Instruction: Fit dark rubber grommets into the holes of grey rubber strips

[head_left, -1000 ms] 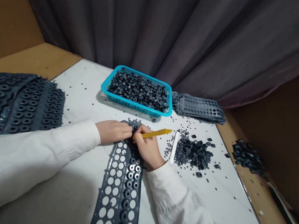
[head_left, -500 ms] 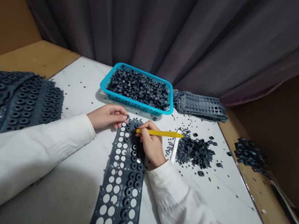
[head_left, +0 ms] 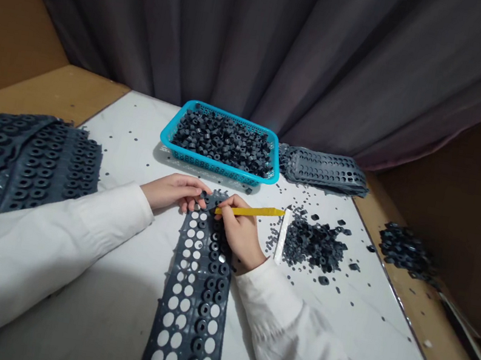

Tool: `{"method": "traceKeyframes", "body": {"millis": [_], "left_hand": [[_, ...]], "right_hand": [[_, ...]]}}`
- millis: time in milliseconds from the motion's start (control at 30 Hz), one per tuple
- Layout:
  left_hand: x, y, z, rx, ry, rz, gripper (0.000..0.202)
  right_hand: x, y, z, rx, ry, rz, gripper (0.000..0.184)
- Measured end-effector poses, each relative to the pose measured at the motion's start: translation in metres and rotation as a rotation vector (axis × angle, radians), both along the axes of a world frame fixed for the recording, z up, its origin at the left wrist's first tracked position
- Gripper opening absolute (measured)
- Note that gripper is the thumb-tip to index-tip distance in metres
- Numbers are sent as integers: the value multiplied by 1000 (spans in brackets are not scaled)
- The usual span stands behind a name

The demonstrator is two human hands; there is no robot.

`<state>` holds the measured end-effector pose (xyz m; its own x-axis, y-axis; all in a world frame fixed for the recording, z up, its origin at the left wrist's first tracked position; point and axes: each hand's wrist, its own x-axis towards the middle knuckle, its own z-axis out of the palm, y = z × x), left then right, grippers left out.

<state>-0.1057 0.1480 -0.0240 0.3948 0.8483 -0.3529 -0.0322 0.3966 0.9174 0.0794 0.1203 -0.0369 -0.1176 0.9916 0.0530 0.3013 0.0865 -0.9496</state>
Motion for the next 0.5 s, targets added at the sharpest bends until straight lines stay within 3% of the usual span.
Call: {"method": "traceKeyframes", "body": {"millis": [300, 500], "left_hand": [[-4, 3, 1, -107, -107, 55, 10], [-7, 5, 4, -282, -237, 122, 27]], "right_hand": [[-1, 0, 1, 12, -31, 4, 12], [-1, 0, 1, 26, -38, 5, 12]]}}
